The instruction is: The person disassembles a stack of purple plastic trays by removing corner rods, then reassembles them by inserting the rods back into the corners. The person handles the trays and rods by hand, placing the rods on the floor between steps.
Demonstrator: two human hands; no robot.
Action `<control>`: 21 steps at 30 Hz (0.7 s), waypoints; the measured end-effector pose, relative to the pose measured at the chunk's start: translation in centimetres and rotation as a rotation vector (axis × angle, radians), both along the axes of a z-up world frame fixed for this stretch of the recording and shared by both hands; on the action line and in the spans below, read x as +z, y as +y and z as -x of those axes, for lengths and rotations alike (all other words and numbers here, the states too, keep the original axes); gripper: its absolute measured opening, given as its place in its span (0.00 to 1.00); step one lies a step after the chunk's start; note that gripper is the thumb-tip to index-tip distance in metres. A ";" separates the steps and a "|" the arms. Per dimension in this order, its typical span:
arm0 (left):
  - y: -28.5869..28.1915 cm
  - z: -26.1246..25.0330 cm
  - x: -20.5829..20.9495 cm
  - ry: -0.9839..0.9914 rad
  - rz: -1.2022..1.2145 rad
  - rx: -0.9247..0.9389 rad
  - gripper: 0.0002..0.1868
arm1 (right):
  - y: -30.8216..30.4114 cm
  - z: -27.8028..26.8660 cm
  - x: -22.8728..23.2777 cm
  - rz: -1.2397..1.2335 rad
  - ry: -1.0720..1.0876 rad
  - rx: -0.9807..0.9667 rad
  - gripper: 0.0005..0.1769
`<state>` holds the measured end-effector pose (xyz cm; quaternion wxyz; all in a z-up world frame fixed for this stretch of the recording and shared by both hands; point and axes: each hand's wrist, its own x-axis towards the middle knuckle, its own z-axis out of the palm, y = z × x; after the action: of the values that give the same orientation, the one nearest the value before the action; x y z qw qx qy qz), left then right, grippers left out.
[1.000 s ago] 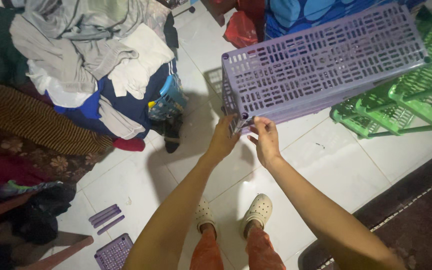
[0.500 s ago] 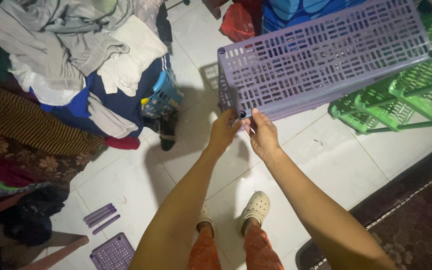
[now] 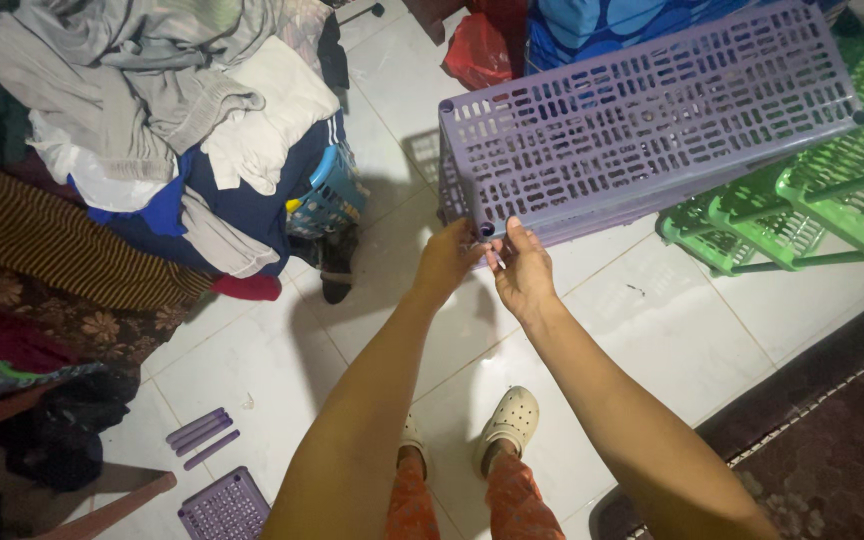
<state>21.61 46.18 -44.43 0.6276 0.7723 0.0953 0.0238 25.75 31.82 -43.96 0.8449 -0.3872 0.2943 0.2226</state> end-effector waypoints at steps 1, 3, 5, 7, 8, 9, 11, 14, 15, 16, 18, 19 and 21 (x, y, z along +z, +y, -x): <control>0.0 0.0 0.1 -0.002 -0.001 -0.002 0.18 | 0.0 0.0 0.3 0.002 0.002 0.000 0.12; 0.0 0.0 0.2 -0.006 0.024 -0.010 0.18 | 0.1 0.1 0.7 -0.013 -0.013 0.007 0.13; 0.1 -0.1 0.2 -0.007 0.081 -0.018 0.19 | 0.0 0.4 1.1 -0.046 -0.046 0.022 0.13; -0.1 -0.1 0.0 0.012 -0.023 -0.018 0.18 | -0.1 0.7 1.5 -0.031 -0.037 0.040 0.14; -0.1 -0.1 -0.1 0.021 -0.075 -0.018 0.17 | -0.1 0.8 1.7 -0.025 -0.032 0.049 0.14; -0.1 -0.1 -0.1 0.013 -0.087 -0.011 0.18 | -0.1 0.8 1.9 -0.010 -0.029 0.061 0.15; -0.2 -0.1 -0.2 -0.003 -0.111 0.001 0.19 | 0.0 0.8 2.1 0.021 -0.020 0.083 0.17; -0.3 -0.2 -0.2 0.066 -0.070 -0.023 0.19 | 0.0 0.6 2.0 0.040 -0.019 0.078 0.17; -0.3 -0.2 -0.1 0.053 -0.087 -0.025 0.18 | 0.0 0.6 1.9 0.046 -0.030 0.076 0.17; -0.3 -0.1 -0.1 0.041 -0.104 -0.027 0.17 | -0.1 0.5 1.7 0.052 -0.040 0.073 0.17; -0.3 0.1 -0.2 0.015 -0.120 -0.019 0.17 | -0.1 0.5 1.0 0.060 -0.056 0.072 0.17; -0.4 0.2 -0.2 0.000 -0.120 -0.008 0.17 | -0.1 0.4 0.7 0.062 -0.063 0.073 0.17; -0.4 0.3 -0.5 -0.025 -0.118 -0.001 0.16 | -0.1 0.4 0.1 0.057 -0.084 0.070 0.17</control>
<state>21.26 45.74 -44.90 0.5822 0.8076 0.0857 0.0386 25.34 31.77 -43.88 0.8369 -0.4303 0.2511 0.2269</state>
